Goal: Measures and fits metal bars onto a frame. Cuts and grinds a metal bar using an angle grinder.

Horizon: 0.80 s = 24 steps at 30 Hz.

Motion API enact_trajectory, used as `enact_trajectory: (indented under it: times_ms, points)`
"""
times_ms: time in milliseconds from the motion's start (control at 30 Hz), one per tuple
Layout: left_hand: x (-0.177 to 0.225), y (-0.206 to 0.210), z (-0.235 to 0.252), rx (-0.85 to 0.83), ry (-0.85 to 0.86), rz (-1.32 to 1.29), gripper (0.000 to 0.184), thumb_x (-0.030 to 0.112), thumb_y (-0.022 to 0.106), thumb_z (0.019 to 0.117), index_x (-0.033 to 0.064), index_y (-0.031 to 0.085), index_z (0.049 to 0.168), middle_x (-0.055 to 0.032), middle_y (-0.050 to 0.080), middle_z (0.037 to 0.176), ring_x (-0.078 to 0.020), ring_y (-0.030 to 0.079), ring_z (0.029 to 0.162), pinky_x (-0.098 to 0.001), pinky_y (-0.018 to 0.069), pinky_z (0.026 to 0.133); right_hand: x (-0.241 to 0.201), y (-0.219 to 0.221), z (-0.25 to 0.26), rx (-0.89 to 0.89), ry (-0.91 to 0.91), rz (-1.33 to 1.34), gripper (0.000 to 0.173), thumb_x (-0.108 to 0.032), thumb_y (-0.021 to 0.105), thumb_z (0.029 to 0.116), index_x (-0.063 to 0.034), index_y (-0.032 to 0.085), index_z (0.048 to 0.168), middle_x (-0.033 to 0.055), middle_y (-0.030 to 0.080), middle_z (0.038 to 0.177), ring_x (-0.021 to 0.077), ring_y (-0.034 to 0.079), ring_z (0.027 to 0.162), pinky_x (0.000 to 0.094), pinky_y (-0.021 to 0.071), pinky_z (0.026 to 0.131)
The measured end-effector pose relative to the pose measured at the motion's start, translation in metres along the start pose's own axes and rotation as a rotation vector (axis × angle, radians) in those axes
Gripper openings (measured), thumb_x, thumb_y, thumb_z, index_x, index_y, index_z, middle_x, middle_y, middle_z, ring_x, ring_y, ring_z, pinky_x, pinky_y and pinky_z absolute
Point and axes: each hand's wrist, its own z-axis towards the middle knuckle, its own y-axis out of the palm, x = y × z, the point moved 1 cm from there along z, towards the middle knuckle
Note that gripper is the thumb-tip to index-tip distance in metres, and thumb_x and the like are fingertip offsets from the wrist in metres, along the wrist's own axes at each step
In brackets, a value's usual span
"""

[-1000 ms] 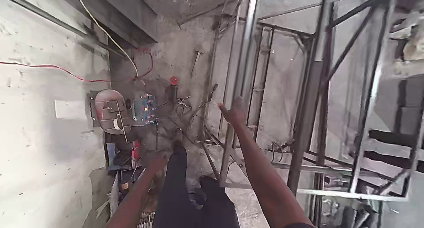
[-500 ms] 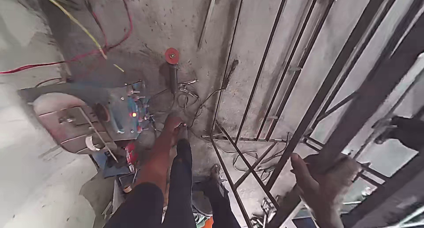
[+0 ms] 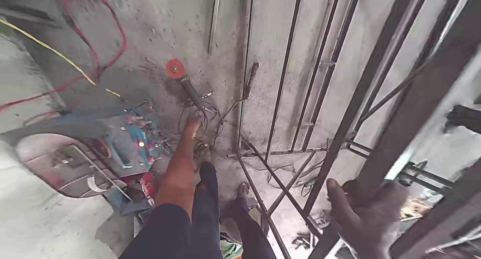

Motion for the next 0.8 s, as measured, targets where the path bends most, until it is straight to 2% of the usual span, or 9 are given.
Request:
enact_trajectory:
  times_ms: [67,133,233,367,500,567,600,700,800]
  points:
    - [-0.031,0.012,0.021,-0.098,-0.011,0.038,0.056,0.041,0.053,0.1058,-0.0020,0.054,0.141,-0.0305,0.059,0.136,-0.0443,0.058,0.126,-0.0644,0.0469,0.105,-0.004,-0.007,-0.003,-0.020,0.028,-0.022,0.077,-0.045,0.071,0.0886,0.0136,0.043,0.129,0.0127,0.061,0.085,0.0147,0.059,0.065,0.0374,0.0546,0.060]
    - [-0.024,0.006,0.022,-0.141,-0.081,0.117,0.055,0.040,0.056,0.1046,0.0029,0.052,0.146,-0.0274,0.057,0.141,-0.0422,0.055,0.132,-0.0647,0.0433,0.110,-0.004,-0.005,0.001,0.003,0.004,0.012,0.072,-0.045,0.068,0.0888,0.0126,0.045,0.125,0.0087,0.058,0.082,0.0117,0.055,0.063,0.0341,0.0515,0.058]
    - [-0.026,0.012,0.008,-0.143,-0.152,0.236,0.052,0.032,0.060,0.1012,-0.0013,0.056,0.140,-0.0295,0.061,0.134,-0.0447,0.059,0.126,-0.0665,0.0450,0.106,-0.001,-0.004,0.000,0.006,0.008,0.059,0.068,-0.044,0.068,0.0892,0.0103,0.046,0.124,0.0044,0.058,0.080,0.0060,0.055,0.060,0.0278,0.0518,0.055]
    - [-0.061,0.060,0.033,-0.181,-0.211,0.190,0.063,0.032,0.065,0.0974,-0.0045,0.046,0.145,-0.0316,0.059,0.135,-0.0463,0.058,0.126,-0.0669,0.0461,0.104,0.008,-0.001,-0.001,0.026,-0.002,0.077,0.076,-0.044,0.070,0.0906,0.0128,0.041,0.131,0.0105,0.061,0.097,0.0056,0.063,0.070,0.0278,0.0591,0.059]
    - [-0.074,0.111,0.054,-0.205,-0.310,-0.048,0.077,0.026,0.073,0.0920,-0.0037,0.035,0.153,-0.0305,0.053,0.142,-0.0432,0.053,0.132,-0.0632,0.0443,0.108,0.010,0.000,-0.001,0.051,-0.045,0.055,0.081,-0.039,0.074,0.0901,0.0171,0.035,0.134,0.0147,0.056,0.112,0.0015,0.061,0.090,0.0202,0.0564,0.079]
    - [-0.063,0.114,0.049,-0.197,-0.293,-0.184,0.061,0.030,0.065,0.0997,-0.0020,0.043,0.146,-0.0244,0.060,0.128,-0.0343,0.062,0.114,-0.0528,0.0529,0.095,0.011,0.000,-0.002,0.052,-0.061,0.052,0.076,-0.038,0.073,0.0906,0.0152,0.038,0.132,0.0126,0.058,0.108,0.0020,0.061,0.085,0.0214,0.0559,0.076]
    - [-0.051,0.111,0.047,-0.177,-0.258,-0.229,0.048,0.036,0.056,0.1051,0.0000,0.049,0.136,-0.0176,0.058,0.109,-0.0271,0.058,0.094,-0.0456,0.0506,0.079,0.011,0.000,-0.002,0.046,-0.057,0.053,0.073,-0.039,0.073,0.0912,0.0127,0.040,0.131,0.0108,0.059,0.103,0.0038,0.062,0.080,0.0243,0.0578,0.072]
    - [0.016,0.056,0.026,-0.063,-0.077,-0.193,0.046,0.034,0.046,0.1096,-0.0043,0.059,0.131,-0.0272,0.063,0.125,-0.0375,0.062,0.115,-0.0585,0.0494,0.099,0.006,-0.003,0.002,-0.001,-0.011,0.010,0.065,-0.040,0.069,0.0918,0.0097,0.045,0.126,0.0057,0.060,0.081,0.0106,0.058,0.060,0.0332,0.0548,0.054]
    - [0.073,-0.031,-0.011,0.105,-0.026,-0.287,0.048,0.036,0.054,0.1058,-0.0024,0.058,0.134,-0.0237,0.062,0.130,-0.0340,0.062,0.119,-0.0559,0.0510,0.102,-0.004,-0.009,0.003,-0.070,0.060,-0.066,0.063,-0.038,0.067,0.0931,0.0079,0.047,0.131,0.0119,0.064,0.078,0.0244,0.063,0.061,0.0475,0.0555,0.057]
